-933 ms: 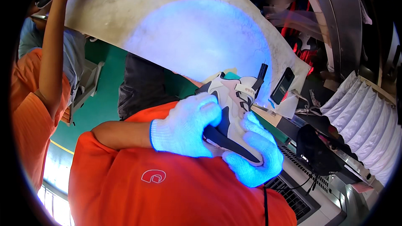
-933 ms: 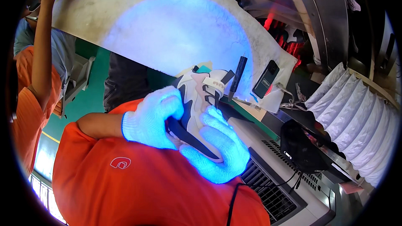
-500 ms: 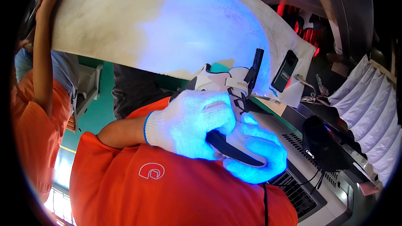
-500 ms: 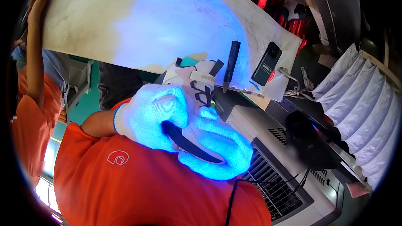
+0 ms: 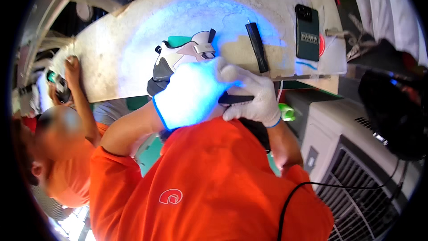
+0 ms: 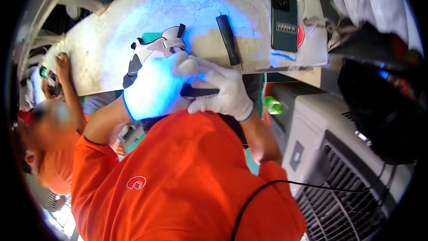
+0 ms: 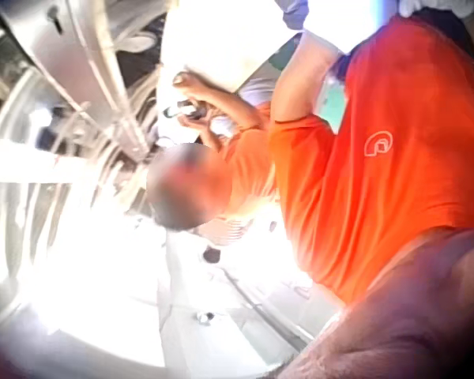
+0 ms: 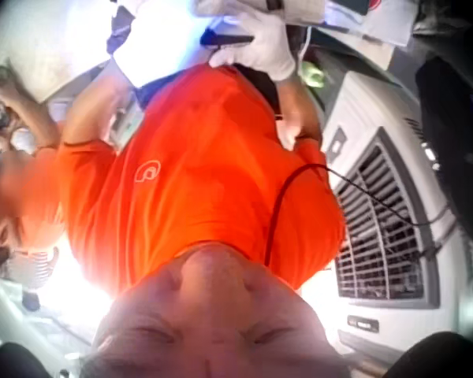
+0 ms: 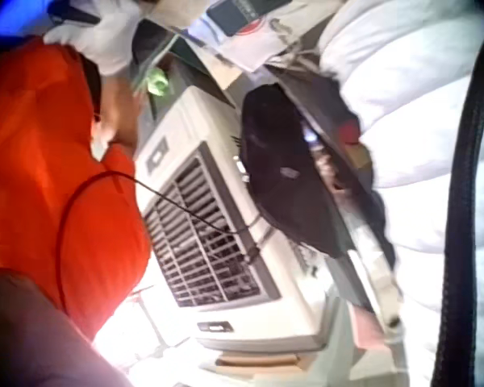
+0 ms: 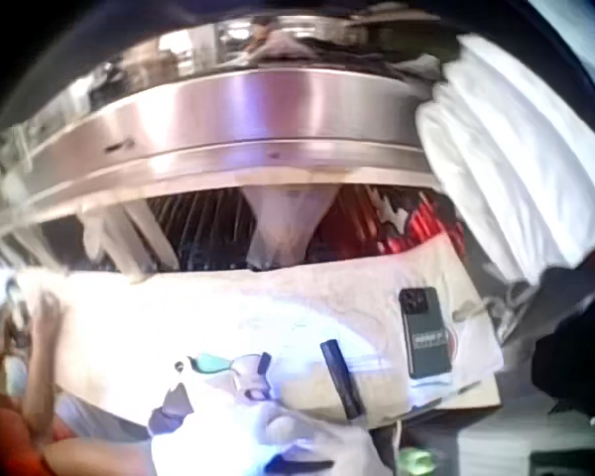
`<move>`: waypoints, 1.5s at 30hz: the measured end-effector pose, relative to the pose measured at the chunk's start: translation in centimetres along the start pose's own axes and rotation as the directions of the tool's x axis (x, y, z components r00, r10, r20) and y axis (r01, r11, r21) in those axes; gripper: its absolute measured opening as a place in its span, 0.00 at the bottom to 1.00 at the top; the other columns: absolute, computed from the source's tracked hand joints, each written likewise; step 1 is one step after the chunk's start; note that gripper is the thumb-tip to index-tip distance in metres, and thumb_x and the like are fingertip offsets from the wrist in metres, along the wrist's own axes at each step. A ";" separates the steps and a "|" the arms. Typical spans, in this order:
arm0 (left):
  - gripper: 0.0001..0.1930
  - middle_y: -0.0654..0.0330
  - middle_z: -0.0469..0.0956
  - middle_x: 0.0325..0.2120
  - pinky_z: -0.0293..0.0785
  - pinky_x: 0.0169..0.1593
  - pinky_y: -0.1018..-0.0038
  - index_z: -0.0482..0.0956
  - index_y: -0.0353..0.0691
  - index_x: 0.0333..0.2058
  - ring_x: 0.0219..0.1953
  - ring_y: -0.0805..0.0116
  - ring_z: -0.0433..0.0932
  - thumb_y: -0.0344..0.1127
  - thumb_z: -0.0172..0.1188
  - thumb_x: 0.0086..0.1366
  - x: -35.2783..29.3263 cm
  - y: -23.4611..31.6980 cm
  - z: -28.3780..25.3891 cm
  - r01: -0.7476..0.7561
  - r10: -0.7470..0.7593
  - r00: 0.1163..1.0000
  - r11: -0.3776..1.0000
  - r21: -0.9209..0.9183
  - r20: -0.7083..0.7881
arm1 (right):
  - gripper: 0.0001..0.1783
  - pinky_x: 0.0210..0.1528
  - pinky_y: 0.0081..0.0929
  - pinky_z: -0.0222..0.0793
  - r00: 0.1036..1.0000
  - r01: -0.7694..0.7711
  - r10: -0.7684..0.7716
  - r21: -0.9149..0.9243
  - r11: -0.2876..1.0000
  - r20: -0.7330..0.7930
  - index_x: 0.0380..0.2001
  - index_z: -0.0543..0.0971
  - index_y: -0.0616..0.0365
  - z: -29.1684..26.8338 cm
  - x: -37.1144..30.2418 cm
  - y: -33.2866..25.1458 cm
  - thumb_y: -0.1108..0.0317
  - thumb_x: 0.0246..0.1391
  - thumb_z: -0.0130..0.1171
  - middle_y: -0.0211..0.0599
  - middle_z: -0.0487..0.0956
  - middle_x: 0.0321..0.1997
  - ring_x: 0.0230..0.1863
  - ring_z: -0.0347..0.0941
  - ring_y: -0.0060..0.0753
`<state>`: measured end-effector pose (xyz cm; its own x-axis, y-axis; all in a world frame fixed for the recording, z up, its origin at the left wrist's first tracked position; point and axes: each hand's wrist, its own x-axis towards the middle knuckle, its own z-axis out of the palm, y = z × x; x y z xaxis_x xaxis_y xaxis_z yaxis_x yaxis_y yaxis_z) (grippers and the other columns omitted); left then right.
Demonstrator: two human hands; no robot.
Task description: The person cleans a sneaker using a small black tool, repeatedly scraping and rubbing the upper and sole surfaces. The person rotates the shoe to access different areas and places it on a nearby shelf before picking it up again to continue the cleaning process.
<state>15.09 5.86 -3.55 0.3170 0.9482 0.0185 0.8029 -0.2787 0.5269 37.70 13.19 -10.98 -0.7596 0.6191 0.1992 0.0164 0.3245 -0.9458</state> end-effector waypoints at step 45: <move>0.24 0.58 0.81 0.34 0.77 0.40 0.58 0.80 0.44 0.35 0.39 0.51 0.81 0.46 0.82 0.43 -1.2 -3.2 -2.7 0.095 -0.090 0.992 0.994 -0.050 0.085 | 0.48 0.65 0.44 0.83 0.996 -0.040 0.057 -0.237 0.971 0.064 0.68 0.82 0.60 -0.9 2.1 -3.5 0.49 0.47 0.87 0.59 0.86 0.63 0.64 0.86 0.58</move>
<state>10.79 6.01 -3.02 0.2851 0.9531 -0.1014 0.8030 -0.1797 0.5682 36.59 14.00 -7.05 -0.7974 0.5897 0.1281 0.2007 0.4592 -0.8654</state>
